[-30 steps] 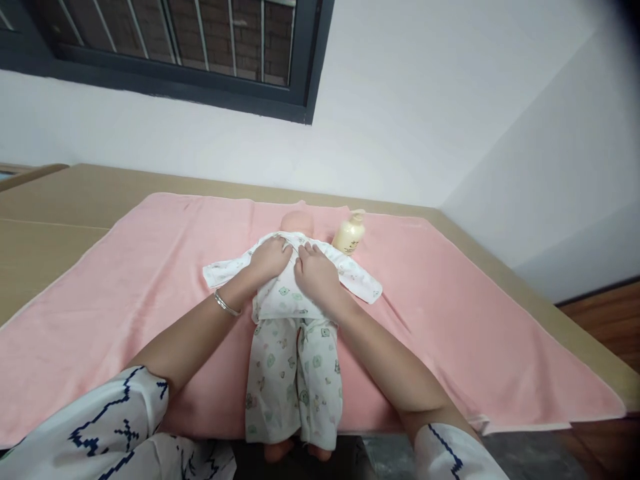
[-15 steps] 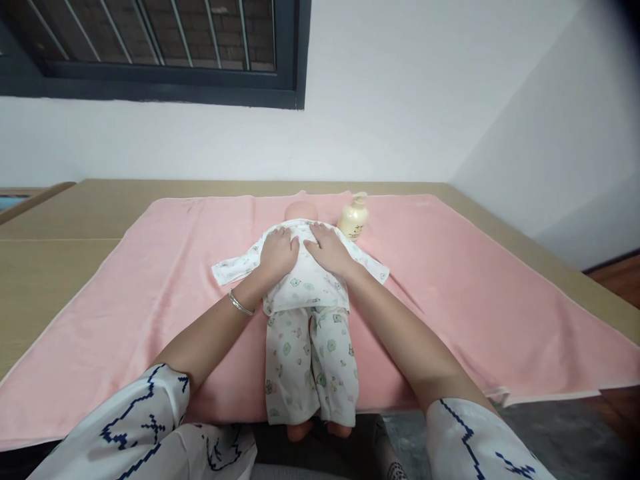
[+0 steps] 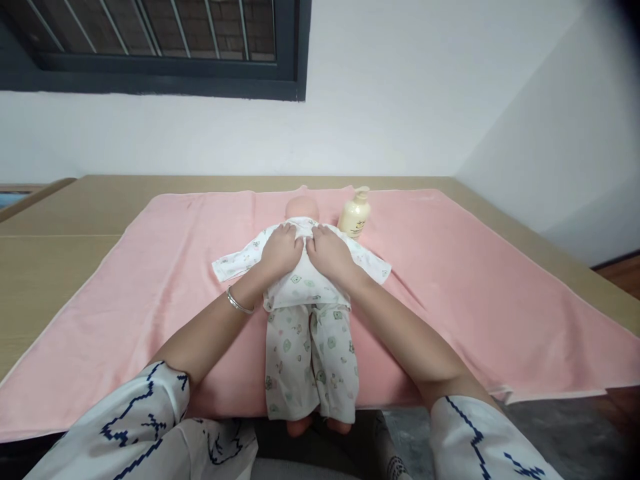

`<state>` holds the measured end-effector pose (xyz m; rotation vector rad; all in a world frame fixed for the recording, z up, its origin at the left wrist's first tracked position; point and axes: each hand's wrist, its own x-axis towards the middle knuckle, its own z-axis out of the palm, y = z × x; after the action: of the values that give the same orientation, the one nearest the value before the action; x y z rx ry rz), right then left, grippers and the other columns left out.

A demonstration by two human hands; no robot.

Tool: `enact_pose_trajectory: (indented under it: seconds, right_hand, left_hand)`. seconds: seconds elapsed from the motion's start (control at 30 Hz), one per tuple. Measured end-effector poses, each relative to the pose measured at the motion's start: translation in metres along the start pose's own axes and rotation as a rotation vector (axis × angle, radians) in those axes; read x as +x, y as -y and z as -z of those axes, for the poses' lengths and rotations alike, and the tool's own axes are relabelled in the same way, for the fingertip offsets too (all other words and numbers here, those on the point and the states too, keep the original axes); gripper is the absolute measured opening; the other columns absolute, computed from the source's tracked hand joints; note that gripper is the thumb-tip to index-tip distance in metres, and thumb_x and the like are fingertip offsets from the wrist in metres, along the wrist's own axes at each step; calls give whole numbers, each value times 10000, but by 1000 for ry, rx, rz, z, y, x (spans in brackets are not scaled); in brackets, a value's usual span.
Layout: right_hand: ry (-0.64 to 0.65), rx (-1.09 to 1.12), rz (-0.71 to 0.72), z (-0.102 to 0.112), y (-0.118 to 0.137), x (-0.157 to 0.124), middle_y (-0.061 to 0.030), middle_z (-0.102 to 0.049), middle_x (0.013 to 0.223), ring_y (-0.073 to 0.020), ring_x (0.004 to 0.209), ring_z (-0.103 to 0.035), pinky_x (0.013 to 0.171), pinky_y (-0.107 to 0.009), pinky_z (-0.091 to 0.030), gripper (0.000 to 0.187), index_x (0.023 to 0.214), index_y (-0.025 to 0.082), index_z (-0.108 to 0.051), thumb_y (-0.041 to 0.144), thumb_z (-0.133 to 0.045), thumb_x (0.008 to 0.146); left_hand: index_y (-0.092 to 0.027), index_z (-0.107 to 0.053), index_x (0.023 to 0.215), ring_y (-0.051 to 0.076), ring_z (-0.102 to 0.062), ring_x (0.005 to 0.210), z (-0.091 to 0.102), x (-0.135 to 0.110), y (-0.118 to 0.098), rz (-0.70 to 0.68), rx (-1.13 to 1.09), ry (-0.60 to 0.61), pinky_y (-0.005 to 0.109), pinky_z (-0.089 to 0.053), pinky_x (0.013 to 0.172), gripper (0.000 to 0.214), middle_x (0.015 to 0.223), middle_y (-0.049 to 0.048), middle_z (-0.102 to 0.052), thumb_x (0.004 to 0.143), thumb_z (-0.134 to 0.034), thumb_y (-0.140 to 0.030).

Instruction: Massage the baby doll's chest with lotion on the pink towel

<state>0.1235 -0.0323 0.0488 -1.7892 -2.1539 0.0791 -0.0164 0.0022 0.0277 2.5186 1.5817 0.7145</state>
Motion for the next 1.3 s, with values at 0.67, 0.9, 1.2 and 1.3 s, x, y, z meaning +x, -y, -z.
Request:
enact_pose_trajectory:
  seconds: [0.67,0.9,1.2,1.3]
  right_hand:
    - [38,-28,37,-4,11,-9,-272,-377,1566,-373,1480,-318,1206,-528,-240,569,1491,-30,-394,253,-325,1002]
    - [59,108,0,2,-13,10,-168,-422,1572,-313,1481,-343,1225,-515,-241,535,1493,84,-444,308,-319,1024]
    - [66,67,56,-5,-5,0,-189,-348,1609,-358,1505,-288,1220,-530,-258,563,1523,93,-408,342,-338,1023]
    - [-6,122,18,0,-18,8,-216,-438,1546,-343,1471,-360,1211,-524,-284,557,1458,67,-487,380,-349,1018]
  left_hand:
    - [-97,-503,1419,275,-449,1423,-11,5,11,117,-139,1,434,-324,1204,505,1503,156,-525,1002,-339,-330]
    - [-80,-545,1378,320,-441,1419,-22,-5,-3,113,-85,-150,507,-317,1197,478,1468,184,-549,990,-364,-292]
    - [-94,-599,1321,297,-520,1343,-24,1,12,135,-255,-209,469,-367,1179,449,1405,163,-609,965,-421,-303]
    - [-114,-622,1291,293,-520,1342,-31,-2,12,124,-309,-288,492,-356,1186,430,1392,154,-622,985,-387,-304]
